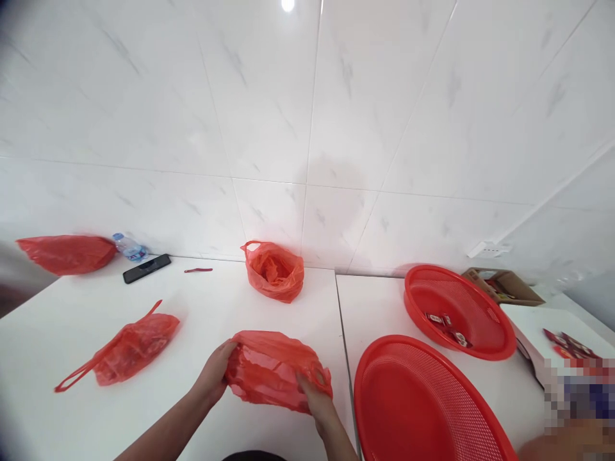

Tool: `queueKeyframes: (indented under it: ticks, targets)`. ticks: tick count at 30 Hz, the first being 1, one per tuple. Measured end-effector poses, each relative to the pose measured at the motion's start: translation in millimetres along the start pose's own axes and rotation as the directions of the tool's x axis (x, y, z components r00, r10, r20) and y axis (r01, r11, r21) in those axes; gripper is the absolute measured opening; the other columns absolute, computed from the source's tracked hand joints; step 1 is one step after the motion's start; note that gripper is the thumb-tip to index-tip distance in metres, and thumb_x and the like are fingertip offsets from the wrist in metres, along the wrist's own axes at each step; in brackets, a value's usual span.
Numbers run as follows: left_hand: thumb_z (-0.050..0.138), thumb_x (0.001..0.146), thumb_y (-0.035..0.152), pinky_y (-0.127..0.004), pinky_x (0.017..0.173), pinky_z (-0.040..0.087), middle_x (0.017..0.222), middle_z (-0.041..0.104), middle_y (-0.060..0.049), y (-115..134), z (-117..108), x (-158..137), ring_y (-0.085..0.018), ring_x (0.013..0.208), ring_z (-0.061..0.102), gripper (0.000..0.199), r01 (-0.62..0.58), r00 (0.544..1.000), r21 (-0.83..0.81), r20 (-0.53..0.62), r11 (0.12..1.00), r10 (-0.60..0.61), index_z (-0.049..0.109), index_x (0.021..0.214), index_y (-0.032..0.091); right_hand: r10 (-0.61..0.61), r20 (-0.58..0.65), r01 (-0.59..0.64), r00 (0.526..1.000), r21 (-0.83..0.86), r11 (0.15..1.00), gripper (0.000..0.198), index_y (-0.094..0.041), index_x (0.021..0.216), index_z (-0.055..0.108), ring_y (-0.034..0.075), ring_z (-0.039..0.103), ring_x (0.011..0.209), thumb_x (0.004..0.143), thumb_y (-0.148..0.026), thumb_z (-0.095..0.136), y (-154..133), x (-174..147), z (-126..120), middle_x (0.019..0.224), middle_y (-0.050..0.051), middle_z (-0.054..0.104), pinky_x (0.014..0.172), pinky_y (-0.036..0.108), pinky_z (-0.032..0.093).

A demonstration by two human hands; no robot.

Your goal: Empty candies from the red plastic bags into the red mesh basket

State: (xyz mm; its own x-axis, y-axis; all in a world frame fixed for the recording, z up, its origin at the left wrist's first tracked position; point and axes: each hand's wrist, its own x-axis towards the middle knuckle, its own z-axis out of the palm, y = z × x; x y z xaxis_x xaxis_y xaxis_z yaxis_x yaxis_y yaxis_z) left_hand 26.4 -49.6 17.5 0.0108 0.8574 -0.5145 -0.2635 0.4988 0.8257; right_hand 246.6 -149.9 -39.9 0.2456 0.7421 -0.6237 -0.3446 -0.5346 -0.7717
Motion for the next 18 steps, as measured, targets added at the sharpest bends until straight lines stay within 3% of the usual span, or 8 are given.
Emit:
queueKeyframes:
  ticks: [3, 5, 7, 10, 12, 13, 15, 18]
  targets:
    - [0.068, 0.067, 0.029, -0.020, 0.049, 0.038, 0.058, 0.061, 0.004, 11.8, -7.5, 3.4, -0.012, 0.052, 0.055, 0.016, -0.046, 0.999, 0.049, 0.022, 0.998, 0.045, 0.059, 0.072, 0.017, -0.022, 0.147, 0.056, 0.989, -0.230, 0.972, 0.069, -0.020, 0.117, 0.063, 0.026, 0.066, 0.098, 0.069, -0.069, 0.064, -22.8, -9.5, -5.7, 0.116, 0.014, 0.066, 0.096, 0.045, 0.045]
    - [0.070, 0.065, 0.027, -0.019, 0.049, 0.037, 0.057, 0.060, 0.005, 15.0, -11.6, 5.2, -0.011, 0.050, 0.053, 0.015, -0.051, 0.998, 0.075, 0.025, 0.996, 0.049, 0.060, 0.071, 0.017, -0.040, 0.207, 0.102, 0.977, -0.295, 0.950, 0.068, -0.022, 0.121, 0.061, 0.024, 0.067, 0.095, 0.076, -0.072, 0.054, -43.1, -13.7, -10.7, 0.118, 0.012, 0.066, 0.103, 0.047, 0.039]
    - [0.071, 0.064, 0.027, -0.019, 0.048, 0.037, 0.054, 0.059, 0.005, 12.2, -13.3, 5.2, -0.010, 0.049, 0.052, 0.016, -0.022, 0.999, 0.086, 0.030, 0.996, 0.019, 0.059, 0.068, 0.017, -0.050, 0.326, 0.144, 0.944, -0.272, 0.951, 0.065, -0.024, 0.124, 0.059, 0.024, 0.066, 0.098, 0.080, -0.071, 0.049, -59.7, -17.3, -14.4, 0.124, 0.012, 0.063, 0.102, 0.048, 0.039]
    - [0.071, 0.065, 0.031, -0.021, 0.047, 0.040, 0.055, 0.061, 0.003, 1.6, -14.6, 2.1, -0.012, 0.048, 0.055, 0.019, 0.062, 0.997, 0.068, 0.050, 0.996, -0.065, 0.058, 0.067, 0.017, -0.092, 0.556, 0.213, 0.826, -0.157, 0.964, 0.054, -0.023, 0.119, 0.063, 0.026, 0.062, 0.106, 0.082, -0.063, 0.055, -72.0, -24.2, -19.6, 0.128, 0.013, 0.060, 0.092, 0.044, 0.046]
    - [0.071, 0.067, 0.034, -0.023, 0.048, 0.043, 0.058, 0.064, 0.000, -5.0, -17.3, -0.6, -0.015, 0.050, 0.059, 0.021, 0.125, 0.991, 0.042, 0.051, 0.991, -0.127, 0.059, 0.069, 0.017, -0.159, 0.607, 0.224, 0.779, -0.032, 0.974, 0.051, -0.021, 0.115, 0.065, 0.025, 0.062, 0.103, 0.081, -0.060, 0.059, -74.3, -28.9, -25.2, 0.126, 0.014, 0.060, 0.086, 0.040, 0.048]
    - [0.071, 0.067, 0.034, -0.025, 0.048, 0.045, 0.060, 0.065, -0.001, -7.5, -19.3, -1.9, -0.017, 0.052, 0.061, 0.022, 0.157, 0.986, 0.029, 0.042, 0.987, -0.158, 0.059, 0.071, 0.017, -0.189, 0.591, 0.213, 0.785, 0.029, 0.977, 0.051, -0.021, 0.113, 0.065, 0.023, 0.063, 0.100, 0.080, -0.060, 0.060, -75.1, -30.7, -29.1, 0.123, 0.014, 0.062, 0.084, 0.038, 0.048]
    - [0.070, 0.068, 0.033, -0.028, 0.051, 0.050, 0.063, 0.068, -0.003, -10.5, -23.3, -4.2, -0.019, 0.055, 0.065, 0.021, 0.225, 0.974, 0.012, 0.015, 0.974, -0.225, 0.060, 0.074, 0.016, -0.239, 0.485, 0.194, 0.841, 0.142, 0.971, 0.051, -0.021, 0.112, 0.065, 0.021, 0.064, 0.093, 0.078, -0.059, 0.063, -77.5, -32.2, -39.2, 0.118, 0.012, 0.064, 0.077, 0.033, 0.049]
    - [0.071, 0.071, 0.029, -0.030, 0.051, 0.052, 0.064, 0.070, -0.005, -12.3, -25.6, -6.3, -0.020, 0.054, 0.066, 0.019, 0.321, 0.946, -0.006, -0.042, 0.947, -0.321, 0.061, 0.076, 0.015, -0.264, 0.202, 0.214, 0.943, 0.240, 0.947, 0.044, -0.022, 0.109, 0.065, 0.018, 0.065, 0.088, 0.077, -0.050, 0.068, -83.4, -28.7, -62.0, 0.109, 0.009, 0.068, 0.071, 0.028, 0.050]
